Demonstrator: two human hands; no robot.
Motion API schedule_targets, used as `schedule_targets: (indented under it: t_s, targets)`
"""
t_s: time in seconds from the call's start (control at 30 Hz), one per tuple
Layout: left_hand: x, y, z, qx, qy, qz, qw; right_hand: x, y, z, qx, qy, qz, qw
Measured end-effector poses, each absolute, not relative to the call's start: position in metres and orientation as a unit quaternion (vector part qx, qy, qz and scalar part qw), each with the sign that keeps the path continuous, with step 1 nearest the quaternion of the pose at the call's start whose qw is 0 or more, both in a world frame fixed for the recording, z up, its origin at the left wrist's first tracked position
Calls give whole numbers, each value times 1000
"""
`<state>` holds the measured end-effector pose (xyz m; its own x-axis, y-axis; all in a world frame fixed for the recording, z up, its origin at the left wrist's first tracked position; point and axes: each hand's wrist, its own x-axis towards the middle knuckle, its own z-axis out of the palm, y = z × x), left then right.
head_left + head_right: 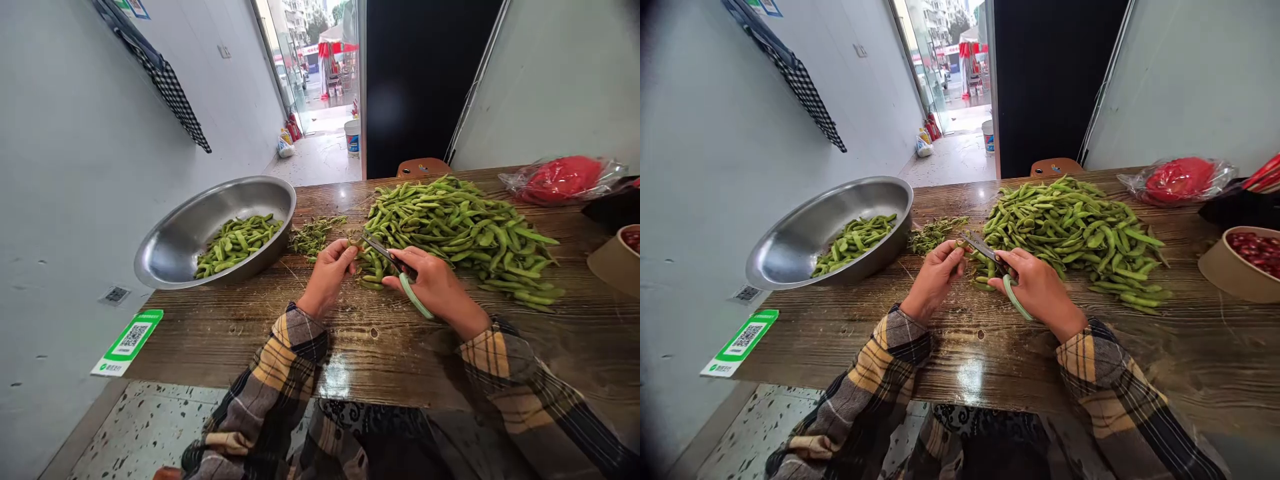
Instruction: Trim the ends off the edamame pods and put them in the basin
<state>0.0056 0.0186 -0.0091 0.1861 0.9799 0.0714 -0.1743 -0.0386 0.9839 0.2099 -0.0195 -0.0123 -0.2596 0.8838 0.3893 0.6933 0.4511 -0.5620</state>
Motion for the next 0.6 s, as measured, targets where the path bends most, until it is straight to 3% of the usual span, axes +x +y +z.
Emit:
schedule_targets:
  t_s: [0.23, 0.6]
  targets:
    - [-3, 15, 3, 426, 374, 552, 611, 215, -17, -15, -483, -803, 162, 310]
    - [-3, 13, 2, 528, 391, 513, 552, 217, -13, -19, -426, -828, 205, 301]
